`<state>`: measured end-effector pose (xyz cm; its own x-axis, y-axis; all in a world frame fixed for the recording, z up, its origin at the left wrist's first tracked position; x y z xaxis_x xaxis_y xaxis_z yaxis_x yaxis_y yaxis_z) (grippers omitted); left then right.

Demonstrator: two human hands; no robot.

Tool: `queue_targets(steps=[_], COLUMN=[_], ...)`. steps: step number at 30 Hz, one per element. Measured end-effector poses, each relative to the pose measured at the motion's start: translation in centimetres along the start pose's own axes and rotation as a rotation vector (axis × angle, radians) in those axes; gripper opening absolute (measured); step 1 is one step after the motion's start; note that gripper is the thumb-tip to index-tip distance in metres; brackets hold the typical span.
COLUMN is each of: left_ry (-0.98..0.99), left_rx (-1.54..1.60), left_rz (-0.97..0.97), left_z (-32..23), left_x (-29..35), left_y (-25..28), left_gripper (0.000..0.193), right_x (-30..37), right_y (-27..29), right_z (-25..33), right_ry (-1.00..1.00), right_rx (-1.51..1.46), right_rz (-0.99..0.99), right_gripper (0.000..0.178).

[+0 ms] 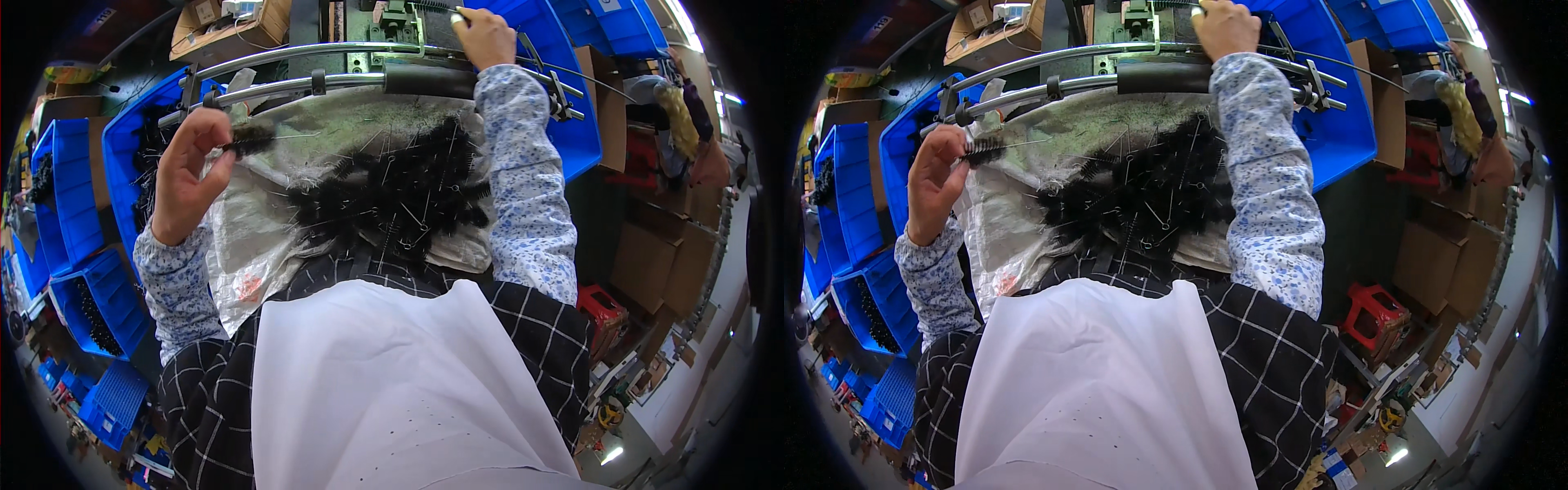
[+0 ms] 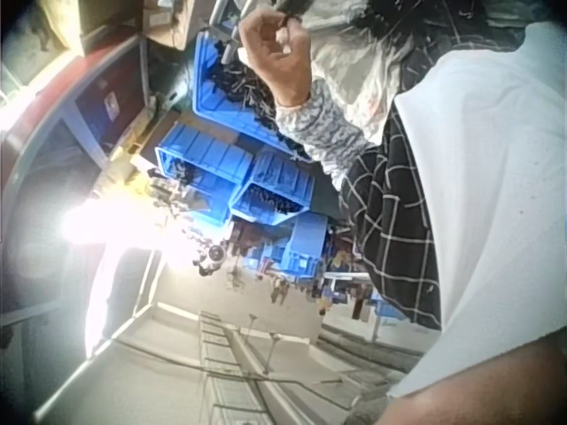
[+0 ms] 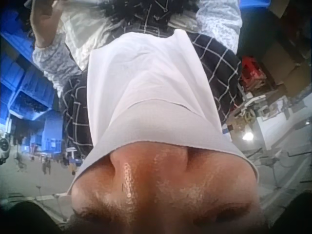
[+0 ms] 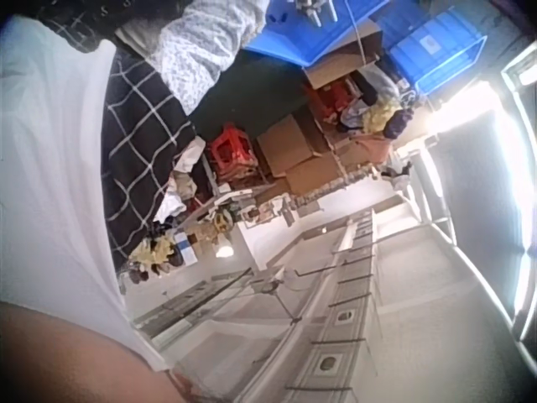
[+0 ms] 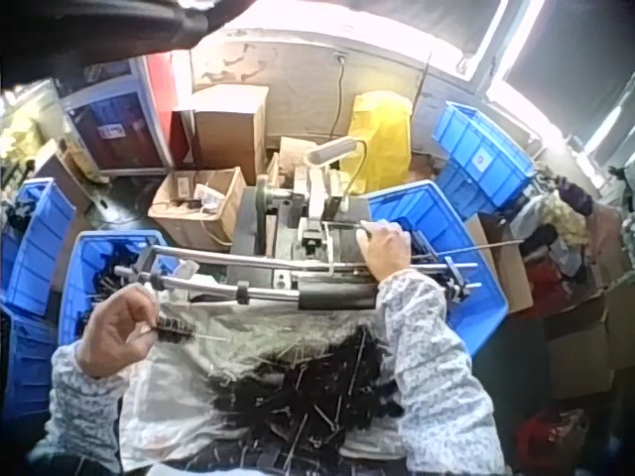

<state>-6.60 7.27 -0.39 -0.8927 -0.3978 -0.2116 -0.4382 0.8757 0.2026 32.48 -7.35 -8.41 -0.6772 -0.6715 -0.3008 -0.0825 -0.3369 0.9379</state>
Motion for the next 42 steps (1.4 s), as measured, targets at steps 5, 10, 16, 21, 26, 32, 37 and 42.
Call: queue_targets(steps=[5, 10, 16, 21, 26, 32, 37, 42], left_ry=[-0.06, -0.051, -0.052, -0.004, 0.267, 0.401, 0.255, 0.362], left_rx=[0.116, 0.108, 0.208, 0.264, -0.271, -0.317, -0.376, -0.446], left_rz=[0.111, 0.184, -0.003, -0.15, 0.357, 0.669, 0.611, 0.586], left_z=[0.6, 0.9, 2.0, 1.9, 4.6, 7.9, 8.2, 5.7], left_x=[-2.8, -3.7, -4.8, -4.2, 0.9, 3.9, 4.6, 3.6], left_y=[-2.0, -3.1, -8.3, -8.9, -4.0, -6.1, -6.1, -5.0], left_gripper=[0.028, 0.025, 0.023, 0.028, 0.041, 0.043, 0.039, 0.036], right_x=[-2.1, -2.1, 6.7, 11.2, 2.9, 0.4, -0.1, -0.1], right_y=[0.9, 7.8, 10.0, 9.1, 3.2, 1.2, 0.6, 0.2], right_z=[-3.4, -6.5, 5.8, 11.3, 4.1, 2.7, 3.0, 2.7], right_ry=[0.1, -0.035, 0.157, 0.337, 0.341, 0.163, 0.183, 0.194], right_rx=[0.154, 0.37, -0.548, -0.741, -0.012, 0.044, 0.002, -0.048], right_rz=[0.073, -0.091, 0.513, 0.298, -0.415, -0.1, -0.114, -0.105], right_gripper=[0.024, 0.026, 0.027, 0.029, 0.027, 0.013, 0.014, 0.016])
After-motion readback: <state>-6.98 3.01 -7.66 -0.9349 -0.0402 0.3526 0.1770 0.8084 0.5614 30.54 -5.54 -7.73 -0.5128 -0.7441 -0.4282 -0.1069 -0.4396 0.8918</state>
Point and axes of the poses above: each hand's wrist, its own x-axis away from the middle knuckle, its own y-axis out of the back of the hand, z = x × y, the point moved 1 cm from there along -x, towards the middle knuckle, and after that the axes turned 5 degrees about -y, right-handed, at the moved point
